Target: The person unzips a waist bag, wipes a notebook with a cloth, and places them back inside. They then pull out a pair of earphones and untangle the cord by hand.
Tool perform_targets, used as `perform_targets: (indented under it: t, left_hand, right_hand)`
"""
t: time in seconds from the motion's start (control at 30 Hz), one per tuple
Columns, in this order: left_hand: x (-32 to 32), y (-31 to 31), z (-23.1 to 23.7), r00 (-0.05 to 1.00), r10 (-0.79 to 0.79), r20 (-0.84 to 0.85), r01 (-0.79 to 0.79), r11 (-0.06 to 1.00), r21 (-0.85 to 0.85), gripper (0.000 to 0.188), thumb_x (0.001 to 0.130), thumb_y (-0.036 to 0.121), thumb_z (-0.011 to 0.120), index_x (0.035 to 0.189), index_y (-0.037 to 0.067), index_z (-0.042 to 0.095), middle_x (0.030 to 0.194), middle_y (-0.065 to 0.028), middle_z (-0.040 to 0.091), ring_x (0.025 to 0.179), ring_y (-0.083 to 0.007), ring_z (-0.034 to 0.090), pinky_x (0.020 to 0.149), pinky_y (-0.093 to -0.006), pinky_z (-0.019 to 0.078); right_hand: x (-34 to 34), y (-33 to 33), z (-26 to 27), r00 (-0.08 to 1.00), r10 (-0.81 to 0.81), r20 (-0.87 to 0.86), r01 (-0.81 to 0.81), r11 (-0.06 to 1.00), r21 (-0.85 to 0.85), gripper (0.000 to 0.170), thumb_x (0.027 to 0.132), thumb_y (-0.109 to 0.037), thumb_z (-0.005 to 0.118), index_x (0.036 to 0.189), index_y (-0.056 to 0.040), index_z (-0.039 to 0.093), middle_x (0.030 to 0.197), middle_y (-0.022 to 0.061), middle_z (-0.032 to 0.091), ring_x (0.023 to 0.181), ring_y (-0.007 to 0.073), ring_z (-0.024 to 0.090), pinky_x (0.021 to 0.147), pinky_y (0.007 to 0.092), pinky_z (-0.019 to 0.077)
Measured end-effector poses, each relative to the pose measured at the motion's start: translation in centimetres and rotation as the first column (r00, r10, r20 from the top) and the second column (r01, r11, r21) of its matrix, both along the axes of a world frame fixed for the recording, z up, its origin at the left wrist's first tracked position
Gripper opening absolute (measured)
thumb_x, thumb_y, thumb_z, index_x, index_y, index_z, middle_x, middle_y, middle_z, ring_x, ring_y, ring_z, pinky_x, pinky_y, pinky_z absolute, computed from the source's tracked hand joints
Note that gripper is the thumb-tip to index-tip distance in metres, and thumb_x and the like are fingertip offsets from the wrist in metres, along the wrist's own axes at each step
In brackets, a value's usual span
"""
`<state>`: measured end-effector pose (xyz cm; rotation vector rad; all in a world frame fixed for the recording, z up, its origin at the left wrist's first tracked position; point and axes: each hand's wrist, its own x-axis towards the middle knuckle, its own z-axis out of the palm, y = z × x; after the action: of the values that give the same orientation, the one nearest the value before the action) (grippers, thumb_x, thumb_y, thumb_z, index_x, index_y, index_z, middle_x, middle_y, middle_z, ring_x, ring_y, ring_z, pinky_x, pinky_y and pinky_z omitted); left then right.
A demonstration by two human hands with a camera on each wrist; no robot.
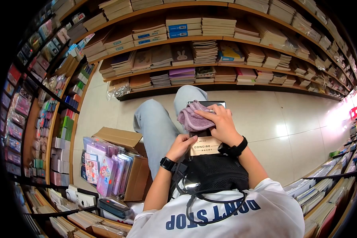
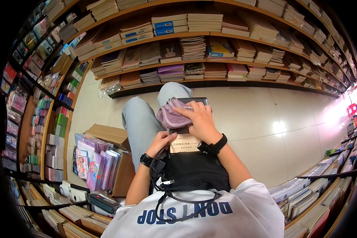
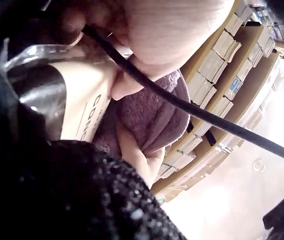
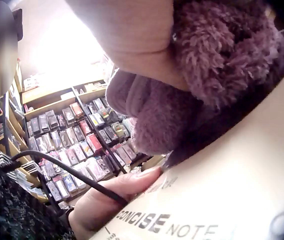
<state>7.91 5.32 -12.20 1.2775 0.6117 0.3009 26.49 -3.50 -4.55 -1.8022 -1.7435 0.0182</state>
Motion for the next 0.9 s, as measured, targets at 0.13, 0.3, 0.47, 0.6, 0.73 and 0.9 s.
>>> perform_targets:
  t: [0.13,0.3,0.47,0.6,0.73,0.9]
  left_hand:
    - [-0.03,0.04,-0.33,0.999,-0.013,-0.034,0.014,1.0,0.026,0.034,0.093,0.033,0.063,0.076,0.004,0.062,0.063,0.007,0.049,0.053,-0.0032,0.038,0.047,-0.0222,0.0274]
    - [-0.03,-0.2,0.2,0.999,-0.012,-0.041,0.013,0.999,0.037,0.035,0.093,0.034,0.062,0.074,0.004,0.062,0.063,0.0083,0.046,0.056,-0.0033,0.035,0.049,-0.0238,0.0259]
    - [-0.08,-0.1,0.12,0.998,-0.007,-0.058,0.01,0.999,0.043,0.037,0.093,0.034,0.063,0.072,0.004,0.061,0.062,0.0077,0.046,0.055,-0.0034,0.035,0.048,-0.0238,0.0254]
    - [-0.15,-0.16,0.42,0.999,0.001,-0.05,0.0,1.0,0.024,0.036,0.093,0.034,0.063,0.072,0.004,0.061,0.062,0.0076,0.046,0.055,-0.0032,0.035,0.048,-0.0237,0.0249]
    - [-0.02,0.0,-0.17,1.0,-0.007,-0.014,0.007,1.0,0.013,0.035,0.093,0.035,0.063,0.075,0.004,0.061,0.061,0.0052,0.05,0.049,-0.0031,0.04,0.044,-0.0208,0.0286]
    - [0.02,-0.02,0.02,1.0,-0.009,-0.029,0.01,1.0,0.021,0.036,0.093,0.035,0.063,0.073,0.005,0.061,0.06,0.0052,0.049,0.048,-0.0033,0.039,0.044,-0.0212,0.0283]
  right_hand:
    - [0.02,-0.06,-0.1,1.0,-0.009,0.008,0.009,1.0,0.001,0.074,0.062,0.009,0.058,0.126,-0.028,0.062,0.115,0.0085,0.056,0.107,0.0289,0.049,0.089,0.0386,0.0335]
    - [0.0,-0.12,0.04,1.0,-0.011,0.014,0.011,1.0,-0.002,0.074,0.062,0.009,0.058,0.126,-0.0281,0.062,0.114,0.0085,0.056,0.107,0.0288,0.049,0.089,0.0389,0.0336]
    - [0.05,-0.04,-0.08,1.0,-0.005,0.017,0.005,1.0,-0.001,0.074,0.061,0.009,0.058,0.126,-0.0275,0.063,0.114,0.009,0.056,0.107,0.0294,0.049,0.089,0.0389,0.0342]
    - [0.07,0.1,-0.07,1.0,0.008,0.008,-0.008,1.0,0.006,0.074,0.061,0.009,0.057,0.126,-0.0269,0.063,0.114,0.0093,0.056,0.107,0.0297,0.049,0.089,0.039,0.0349]
    - [0.1,0.04,-0.08,1.0,0.006,0.008,-0.006,1.0,0.005,0.074,0.061,0.009,0.057,0.126,-0.0264,0.063,0.114,0.0092,0.056,0.108,0.0294,0.05,0.089,0.039,0.0349]
    - [0.31,0.06,-0.08,1.0,-0.012,0.023,0.012,1.0,-0.017,0.073,0.061,0.007,0.057,0.126,-0.0262,0.062,0.113,0.0092,0.057,0.108,0.0295,0.051,0.087,0.0392,0.0357]
